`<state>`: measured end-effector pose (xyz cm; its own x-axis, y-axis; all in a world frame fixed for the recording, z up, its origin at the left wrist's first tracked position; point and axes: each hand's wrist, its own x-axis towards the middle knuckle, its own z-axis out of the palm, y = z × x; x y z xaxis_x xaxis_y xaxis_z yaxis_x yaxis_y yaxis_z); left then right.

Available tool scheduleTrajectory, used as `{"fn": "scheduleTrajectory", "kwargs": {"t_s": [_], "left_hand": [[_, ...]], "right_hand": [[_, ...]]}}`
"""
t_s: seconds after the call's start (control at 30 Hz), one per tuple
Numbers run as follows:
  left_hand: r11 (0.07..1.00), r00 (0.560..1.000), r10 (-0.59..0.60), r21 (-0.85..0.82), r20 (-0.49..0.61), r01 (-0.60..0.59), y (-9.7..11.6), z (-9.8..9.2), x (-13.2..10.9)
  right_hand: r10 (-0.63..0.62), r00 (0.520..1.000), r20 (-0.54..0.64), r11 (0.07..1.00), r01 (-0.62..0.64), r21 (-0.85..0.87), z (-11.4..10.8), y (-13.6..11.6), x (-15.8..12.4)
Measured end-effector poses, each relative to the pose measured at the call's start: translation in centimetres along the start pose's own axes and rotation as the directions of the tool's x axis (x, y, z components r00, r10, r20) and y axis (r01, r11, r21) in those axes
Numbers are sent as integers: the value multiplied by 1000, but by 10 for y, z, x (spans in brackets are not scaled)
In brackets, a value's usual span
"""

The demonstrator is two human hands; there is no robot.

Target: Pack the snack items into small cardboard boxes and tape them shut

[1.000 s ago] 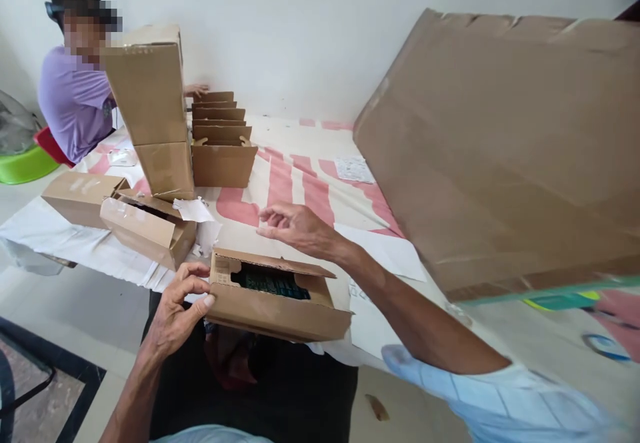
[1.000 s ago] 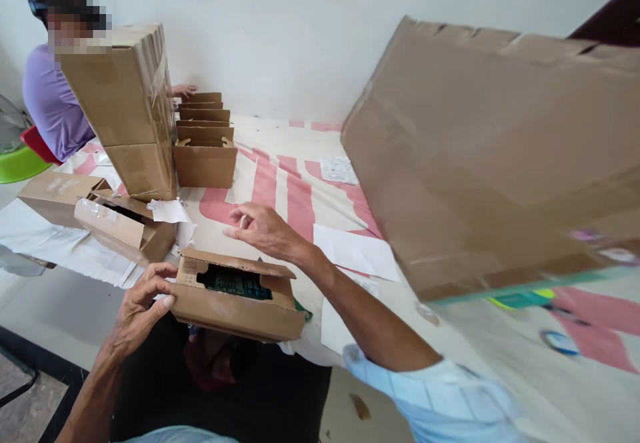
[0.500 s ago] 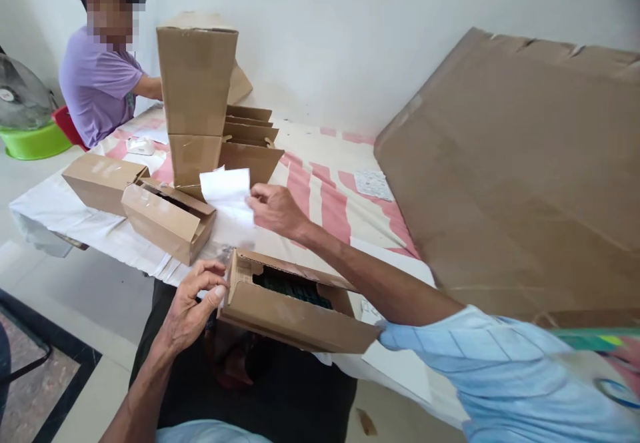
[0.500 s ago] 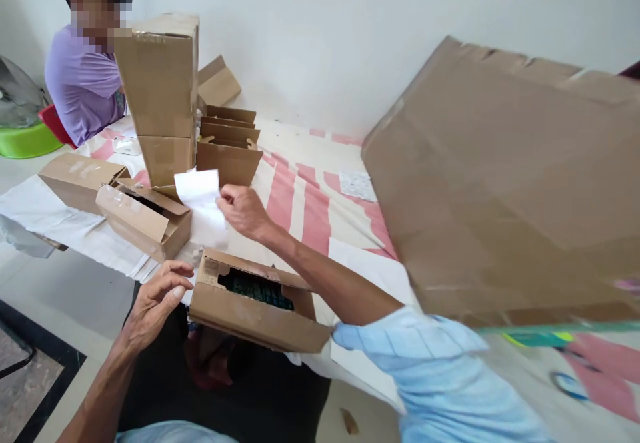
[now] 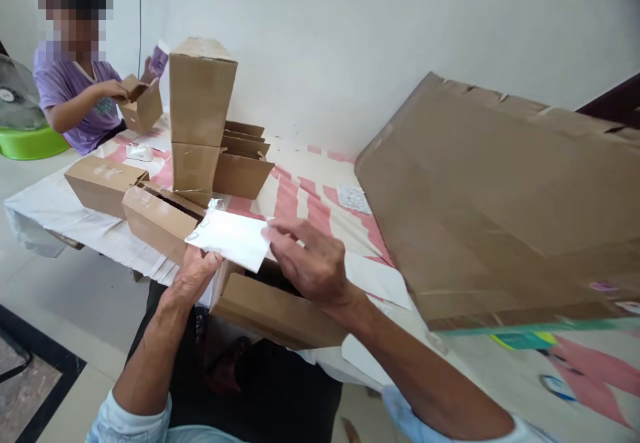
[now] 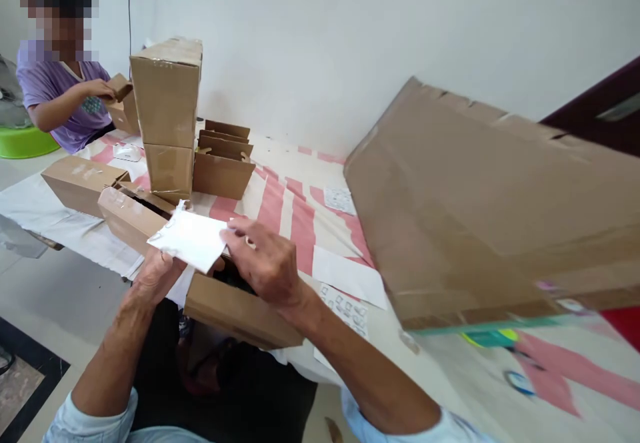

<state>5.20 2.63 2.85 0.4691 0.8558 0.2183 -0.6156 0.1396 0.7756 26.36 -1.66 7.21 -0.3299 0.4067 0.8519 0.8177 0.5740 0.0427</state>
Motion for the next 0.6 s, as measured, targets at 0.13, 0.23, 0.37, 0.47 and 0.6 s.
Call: {"fn": "scheduleTrajectory", "kwargs": {"t_s": [0.13, 0.23, 0.37, 0.47, 0.6], "left_hand": [[994, 998, 5, -111, -66, -13, 5, 24, -11], [989, 978, -75, -140, -194, 48, 2, 29, -13], [988, 957, -102, -141, -272, 65, 0, 24, -7], [989, 962, -97, -130, -257, 65, 5, 19, -4], [990, 981, -113, -107, -159, 96, 19, 16, -2]], "right_hand": [[-120, 991, 58, 990, 124, -67, -8, -24, -18], [-117, 989, 85, 990, 123, -65, -11, -35, -25], [19, 999, 42, 997, -22, 72, -20, -40, -33], [368, 930, 0, 914, -362, 185, -27, -27, -39], [799, 555, 232, 444, -805, 394, -24, 4, -38]]}}
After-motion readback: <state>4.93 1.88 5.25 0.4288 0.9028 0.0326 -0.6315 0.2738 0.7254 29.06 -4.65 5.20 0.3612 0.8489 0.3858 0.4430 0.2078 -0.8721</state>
